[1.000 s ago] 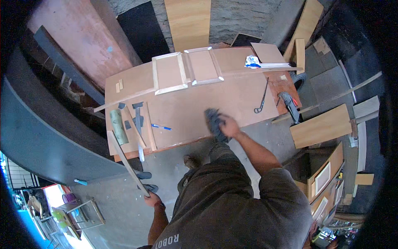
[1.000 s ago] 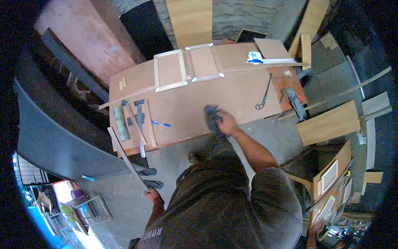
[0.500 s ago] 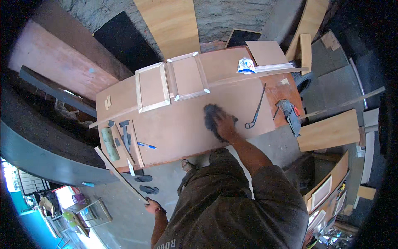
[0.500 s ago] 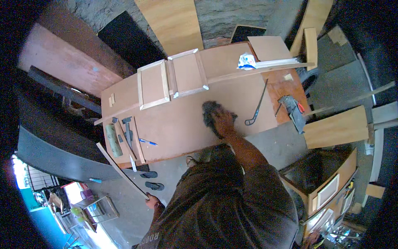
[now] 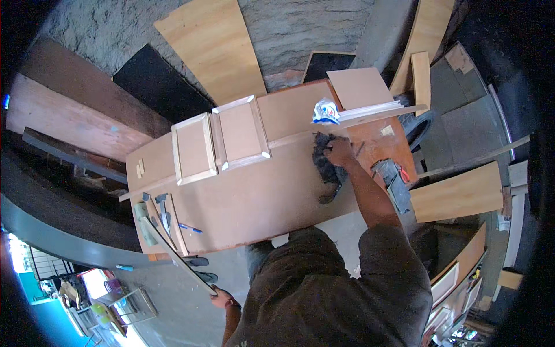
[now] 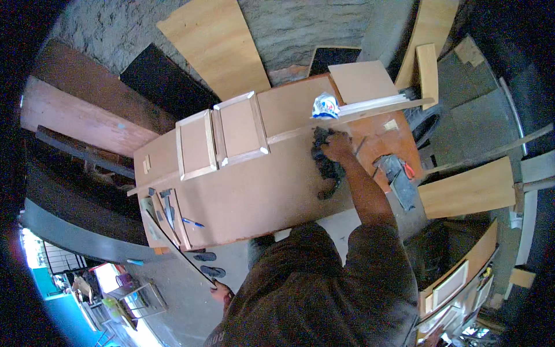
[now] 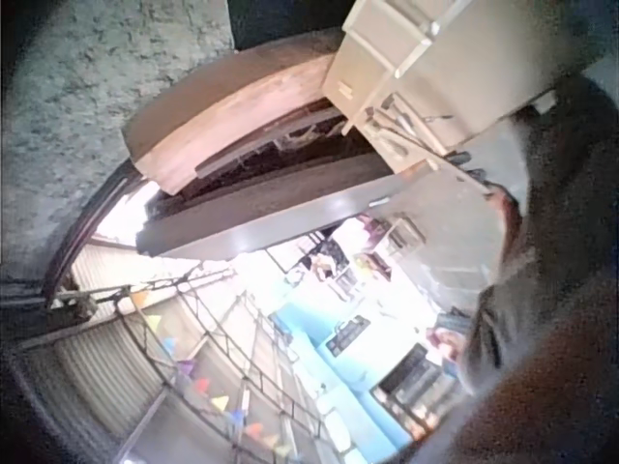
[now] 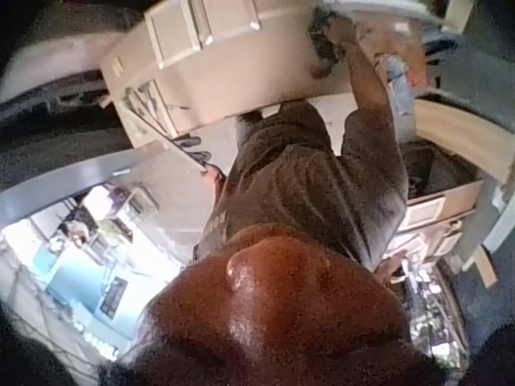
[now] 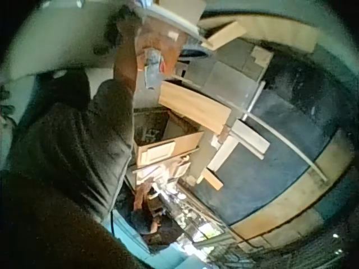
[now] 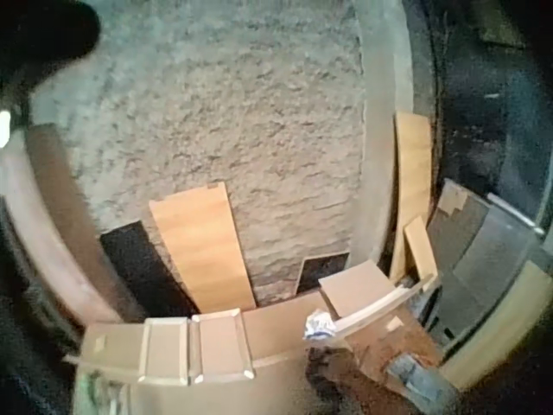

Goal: Measuring and marking wooden components for assembling picture frames.

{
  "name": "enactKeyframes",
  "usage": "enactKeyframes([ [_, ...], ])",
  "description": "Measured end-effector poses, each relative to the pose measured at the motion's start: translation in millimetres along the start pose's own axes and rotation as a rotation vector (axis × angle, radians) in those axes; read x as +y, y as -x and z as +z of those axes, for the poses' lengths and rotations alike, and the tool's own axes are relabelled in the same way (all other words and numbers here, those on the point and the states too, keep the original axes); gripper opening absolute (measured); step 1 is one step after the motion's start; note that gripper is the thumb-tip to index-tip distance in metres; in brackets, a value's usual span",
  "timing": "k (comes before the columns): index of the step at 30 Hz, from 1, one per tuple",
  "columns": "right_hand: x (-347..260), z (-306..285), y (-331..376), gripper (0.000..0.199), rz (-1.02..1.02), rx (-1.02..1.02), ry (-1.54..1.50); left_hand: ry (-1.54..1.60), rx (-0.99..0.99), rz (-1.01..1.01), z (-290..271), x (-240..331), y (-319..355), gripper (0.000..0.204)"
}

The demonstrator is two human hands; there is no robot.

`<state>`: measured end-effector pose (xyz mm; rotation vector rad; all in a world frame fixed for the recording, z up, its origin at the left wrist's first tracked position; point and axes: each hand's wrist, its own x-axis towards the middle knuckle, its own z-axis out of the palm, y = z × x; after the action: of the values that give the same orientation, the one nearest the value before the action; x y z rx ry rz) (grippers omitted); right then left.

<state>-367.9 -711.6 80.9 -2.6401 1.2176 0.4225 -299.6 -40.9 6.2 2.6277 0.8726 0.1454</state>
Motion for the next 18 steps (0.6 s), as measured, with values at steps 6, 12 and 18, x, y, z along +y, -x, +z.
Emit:
enactKeyframes([
  [6,135.0,57.2,-89.1,0.041,0.654,0.794,-0.564,-0.056,-0.051,0.05,-7.2,22.3,9.3,0.066],
  [12,144.4,29.4,-135.4,0.032,0.406,0.704,-0.671,-0.146,0.04,-0.037,-38.8,22.7,12.0,0.065],
  [18,122.0,11.9,-176.4,0.045,0.33,0.497,-0.461,-0.236,0.184,0.033,-61.4,0.2,17.6,0.064],
])
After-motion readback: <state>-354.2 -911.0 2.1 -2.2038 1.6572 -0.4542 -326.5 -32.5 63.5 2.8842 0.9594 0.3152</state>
